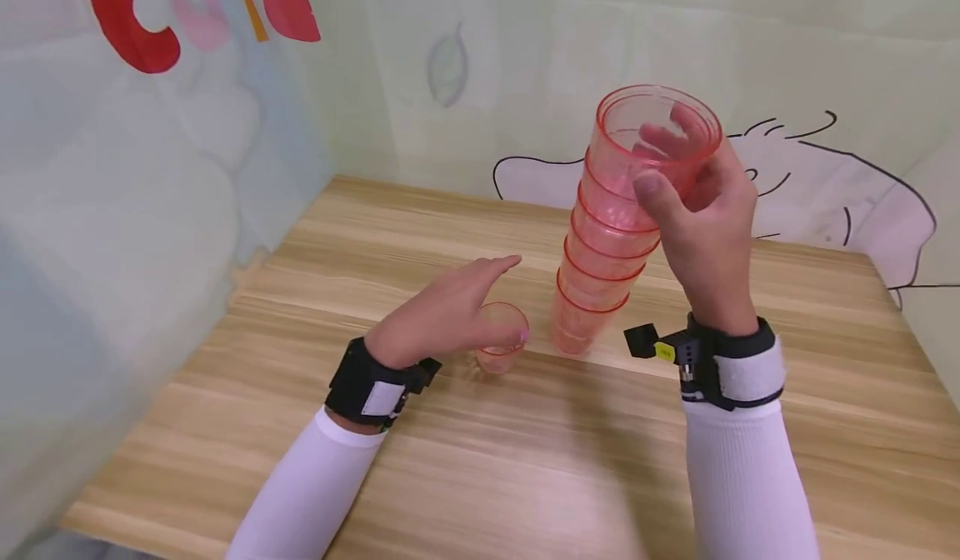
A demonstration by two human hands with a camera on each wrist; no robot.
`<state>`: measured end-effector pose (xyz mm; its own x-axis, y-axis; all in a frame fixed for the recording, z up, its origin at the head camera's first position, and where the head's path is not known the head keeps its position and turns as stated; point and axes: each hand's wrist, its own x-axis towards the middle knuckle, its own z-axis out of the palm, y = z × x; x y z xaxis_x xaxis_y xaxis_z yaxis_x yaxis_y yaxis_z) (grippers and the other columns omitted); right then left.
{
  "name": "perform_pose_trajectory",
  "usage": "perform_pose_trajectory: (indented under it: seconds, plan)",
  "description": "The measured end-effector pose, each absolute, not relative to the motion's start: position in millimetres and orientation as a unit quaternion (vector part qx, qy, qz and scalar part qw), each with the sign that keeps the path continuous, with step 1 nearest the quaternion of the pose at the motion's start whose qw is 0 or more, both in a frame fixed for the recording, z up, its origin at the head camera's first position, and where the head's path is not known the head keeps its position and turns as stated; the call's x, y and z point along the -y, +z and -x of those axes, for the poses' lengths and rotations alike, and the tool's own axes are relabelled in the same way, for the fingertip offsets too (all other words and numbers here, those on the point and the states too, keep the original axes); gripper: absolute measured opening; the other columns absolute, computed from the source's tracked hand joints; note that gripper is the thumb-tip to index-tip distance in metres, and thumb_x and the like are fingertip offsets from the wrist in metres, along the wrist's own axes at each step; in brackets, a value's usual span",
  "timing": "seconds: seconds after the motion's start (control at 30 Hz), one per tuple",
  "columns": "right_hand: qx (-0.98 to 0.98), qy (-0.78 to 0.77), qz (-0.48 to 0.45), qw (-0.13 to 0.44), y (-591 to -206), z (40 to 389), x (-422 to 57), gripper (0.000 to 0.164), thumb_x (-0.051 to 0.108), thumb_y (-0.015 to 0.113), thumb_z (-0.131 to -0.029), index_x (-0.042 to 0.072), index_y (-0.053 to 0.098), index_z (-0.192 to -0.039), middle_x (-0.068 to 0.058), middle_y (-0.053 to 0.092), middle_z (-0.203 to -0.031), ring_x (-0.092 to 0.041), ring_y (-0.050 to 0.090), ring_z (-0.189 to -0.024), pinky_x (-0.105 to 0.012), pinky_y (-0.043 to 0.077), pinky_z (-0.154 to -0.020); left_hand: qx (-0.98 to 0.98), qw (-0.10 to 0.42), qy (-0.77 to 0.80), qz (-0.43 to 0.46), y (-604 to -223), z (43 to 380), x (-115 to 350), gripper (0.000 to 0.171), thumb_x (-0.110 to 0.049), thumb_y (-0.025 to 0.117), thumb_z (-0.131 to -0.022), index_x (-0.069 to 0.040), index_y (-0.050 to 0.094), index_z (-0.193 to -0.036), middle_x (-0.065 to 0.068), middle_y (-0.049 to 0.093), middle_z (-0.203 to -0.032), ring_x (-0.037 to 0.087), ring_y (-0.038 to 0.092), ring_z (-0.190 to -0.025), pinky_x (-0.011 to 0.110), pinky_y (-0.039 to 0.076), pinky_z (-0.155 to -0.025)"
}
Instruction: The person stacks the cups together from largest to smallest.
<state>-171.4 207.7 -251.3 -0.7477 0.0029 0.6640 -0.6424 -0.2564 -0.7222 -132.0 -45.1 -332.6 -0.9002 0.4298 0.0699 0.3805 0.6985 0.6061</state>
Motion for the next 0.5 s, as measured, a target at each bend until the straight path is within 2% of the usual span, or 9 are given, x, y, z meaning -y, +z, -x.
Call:
perform_pose_trajectory:
  seconds: [0.17, 0.33, 0.5]
  plan:
    - [0.608, 0.719, -0.278, 0.19, -272.4, 170.6, -212.2, 0.071, 0.028, 0.088, -0.079, -0.001, 0.058, -0.137, -0.024, 0.063, -0.125, -0.034, 0.059, -0.112, -0.027, 0.054, -0.087, -0.93, 0.043, 0.278, -0.236, -338.2, 133.2, 43.2, 0.096, -0.057, 0.076, -0.079, -0.013, 0.038, -0.155, 0.011, 0.048, -0.149, 0.024, 0.045, -0.137, 0.036, 0.039, -0.109]
    - [0.643, 0.695, -0.275, 0.165, -291.5, 168.9, -216.1, 0.055, 0.017, 0.078, -0.086, 0.002, 0.058, -0.135, -0.022, 0.061, -0.127, -0.031, 0.057, -0.111, -0.024, 0.053, -0.089, -0.934, 0.061, 0.257, -0.24, -341.8, 133.7, 40.6, 0.098, -0.059, 0.077, -0.078, -0.012, 0.039, -0.155, 0.012, 0.046, -0.151, 0.025, 0.044, -0.138, 0.038, 0.039, -0.11]
    - [0.667, 0.682, -0.268, 0.135, -310.1, 168.4, -216.5, 0.053, 0.007, 0.069, -0.088, 0.006, 0.055, -0.138, -0.018, 0.06, -0.13, -0.03, 0.056, -0.114, -0.023, 0.052, -0.089, -0.935, 0.089, 0.244, -0.242, -344.1, 133.1, 40.8, 0.1, -0.059, 0.079, -0.076, -0.011, 0.039, -0.154, 0.012, 0.047, -0.15, 0.025, 0.045, -0.137, 0.038, 0.04, -0.109]
